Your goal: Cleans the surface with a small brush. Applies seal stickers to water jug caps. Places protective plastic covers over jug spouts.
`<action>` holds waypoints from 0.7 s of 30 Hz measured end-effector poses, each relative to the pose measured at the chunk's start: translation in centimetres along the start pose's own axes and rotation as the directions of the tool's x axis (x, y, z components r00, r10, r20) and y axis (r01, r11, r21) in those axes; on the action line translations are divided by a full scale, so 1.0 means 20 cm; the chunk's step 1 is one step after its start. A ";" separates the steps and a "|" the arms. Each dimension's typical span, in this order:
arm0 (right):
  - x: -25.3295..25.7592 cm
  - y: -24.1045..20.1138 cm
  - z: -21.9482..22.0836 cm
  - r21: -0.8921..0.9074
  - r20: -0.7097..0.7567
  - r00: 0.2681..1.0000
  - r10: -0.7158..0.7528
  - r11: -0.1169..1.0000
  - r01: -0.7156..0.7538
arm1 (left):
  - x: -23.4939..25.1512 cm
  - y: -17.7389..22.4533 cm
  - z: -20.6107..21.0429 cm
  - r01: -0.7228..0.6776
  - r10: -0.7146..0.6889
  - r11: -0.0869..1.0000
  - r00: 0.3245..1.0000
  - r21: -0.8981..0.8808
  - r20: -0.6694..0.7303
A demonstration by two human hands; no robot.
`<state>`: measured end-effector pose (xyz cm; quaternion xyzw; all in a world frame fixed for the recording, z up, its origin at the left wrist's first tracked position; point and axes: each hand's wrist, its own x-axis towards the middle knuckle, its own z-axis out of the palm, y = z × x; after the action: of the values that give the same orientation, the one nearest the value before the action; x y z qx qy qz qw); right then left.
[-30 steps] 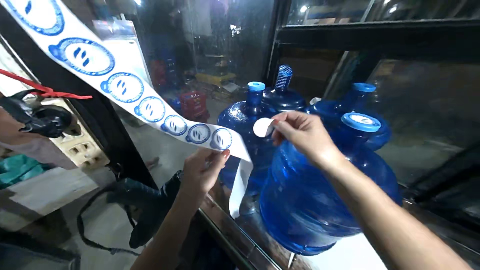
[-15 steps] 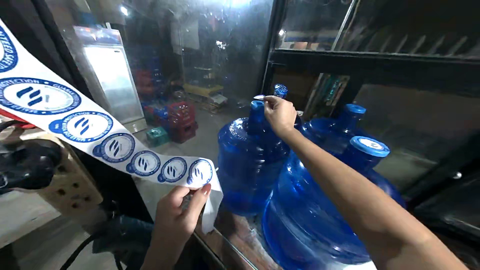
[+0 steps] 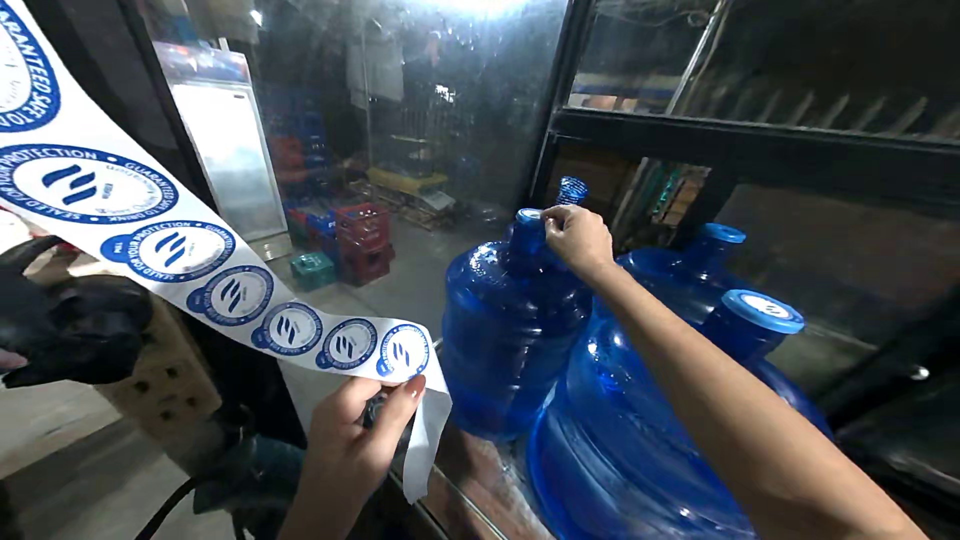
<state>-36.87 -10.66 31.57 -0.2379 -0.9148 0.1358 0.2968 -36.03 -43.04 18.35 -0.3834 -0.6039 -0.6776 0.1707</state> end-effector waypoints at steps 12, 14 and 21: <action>-0.81 -0.22 -0.01 0.880 0.414 0.808 -0.419 0.412 -0.237 | 0.00 0.05 0.19 -0.048 0.084 0.958 0.990 -0.282 0.116; -0.84 -0.19 -0.01 0.906 0.397 0.820 -0.412 0.321 -0.278 | -0.01 0.07 0.21 -0.038 0.086 0.962 0.982 -0.271 0.170; -0.91 -0.01 -0.11 0.927 0.297 0.895 -0.333 0.326 -0.186 | 0.02 0.20 0.21 0.067 -0.063 0.998 0.949 -0.002 0.308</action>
<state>-22.72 -19.93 24.71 0.0588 -0.7151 0.6752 0.1712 -32.19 -39.72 21.19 -0.4653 -0.6311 -0.6186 0.0498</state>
